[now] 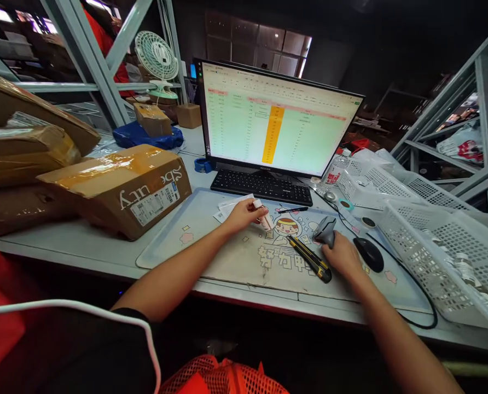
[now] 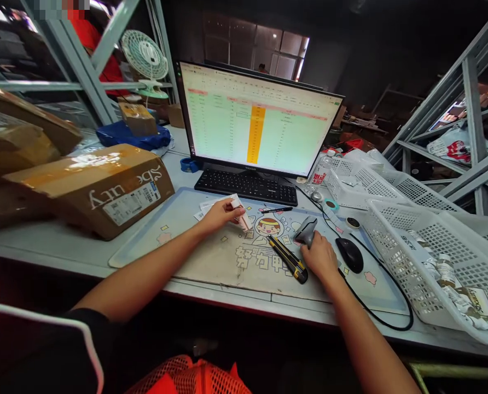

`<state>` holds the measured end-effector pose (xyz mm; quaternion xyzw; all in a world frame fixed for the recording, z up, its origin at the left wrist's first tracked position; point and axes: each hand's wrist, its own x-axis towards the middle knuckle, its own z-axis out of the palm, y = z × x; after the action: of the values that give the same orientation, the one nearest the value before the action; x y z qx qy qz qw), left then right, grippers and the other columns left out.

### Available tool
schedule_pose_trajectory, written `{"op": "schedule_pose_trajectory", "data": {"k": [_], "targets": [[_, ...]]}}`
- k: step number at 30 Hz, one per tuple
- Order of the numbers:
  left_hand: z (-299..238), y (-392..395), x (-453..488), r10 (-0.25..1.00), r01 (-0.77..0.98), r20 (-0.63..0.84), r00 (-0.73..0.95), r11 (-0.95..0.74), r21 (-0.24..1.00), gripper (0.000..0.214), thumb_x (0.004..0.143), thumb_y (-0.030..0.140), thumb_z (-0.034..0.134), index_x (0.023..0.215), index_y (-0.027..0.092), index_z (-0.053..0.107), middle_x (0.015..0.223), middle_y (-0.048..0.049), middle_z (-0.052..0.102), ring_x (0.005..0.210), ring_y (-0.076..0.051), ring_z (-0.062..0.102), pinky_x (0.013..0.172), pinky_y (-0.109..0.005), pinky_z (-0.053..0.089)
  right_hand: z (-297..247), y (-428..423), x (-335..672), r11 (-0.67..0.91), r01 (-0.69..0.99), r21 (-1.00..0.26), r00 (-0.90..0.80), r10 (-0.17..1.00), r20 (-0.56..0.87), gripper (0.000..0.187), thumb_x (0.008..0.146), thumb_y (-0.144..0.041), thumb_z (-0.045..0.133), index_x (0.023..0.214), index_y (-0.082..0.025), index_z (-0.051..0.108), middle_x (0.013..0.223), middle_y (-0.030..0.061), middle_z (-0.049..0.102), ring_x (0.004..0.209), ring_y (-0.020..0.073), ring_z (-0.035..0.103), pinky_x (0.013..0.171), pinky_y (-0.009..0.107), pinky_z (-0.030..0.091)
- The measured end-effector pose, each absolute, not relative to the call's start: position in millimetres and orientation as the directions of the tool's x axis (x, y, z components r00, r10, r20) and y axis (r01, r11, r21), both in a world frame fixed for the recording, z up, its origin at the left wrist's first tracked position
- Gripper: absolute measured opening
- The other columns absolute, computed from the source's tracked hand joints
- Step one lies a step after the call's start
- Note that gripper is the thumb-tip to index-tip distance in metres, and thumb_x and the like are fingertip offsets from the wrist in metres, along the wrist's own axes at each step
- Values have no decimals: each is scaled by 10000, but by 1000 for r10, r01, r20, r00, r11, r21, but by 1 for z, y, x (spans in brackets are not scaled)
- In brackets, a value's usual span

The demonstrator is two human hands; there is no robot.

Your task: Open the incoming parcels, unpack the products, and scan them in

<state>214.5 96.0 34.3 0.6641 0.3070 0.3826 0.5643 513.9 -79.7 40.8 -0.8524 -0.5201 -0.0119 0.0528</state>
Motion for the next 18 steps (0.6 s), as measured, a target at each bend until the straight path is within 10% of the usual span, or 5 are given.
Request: {"op": "schedule_pose_trajectory", "data": {"k": [9, 18], "targets": [[38, 69, 233, 925, 469, 227, 306, -354, 809, 458, 838, 576, 830, 791, 221, 546, 686, 12, 639, 664, -186, 621, 590, -296, 357, 116, -120, 463, 14, 904, -428, -33, 999, -39, 242, 880, -430, 666, 968, -208, 709, 881, 47, 751, 804, 240, 668, 708, 316, 446], [36, 55, 244, 913, 547, 225, 339, -386, 743, 525, 837, 677, 810, 972, 217, 597, 872, -47, 731, 823, -253, 683, 629, -302, 358, 115, -122, 433, 20, 973, -228, -32, 998, -47, 140, 881, -329, 675, 951, -210, 655, 890, 75, 743, 772, 236, 654, 669, 311, 392]]}}
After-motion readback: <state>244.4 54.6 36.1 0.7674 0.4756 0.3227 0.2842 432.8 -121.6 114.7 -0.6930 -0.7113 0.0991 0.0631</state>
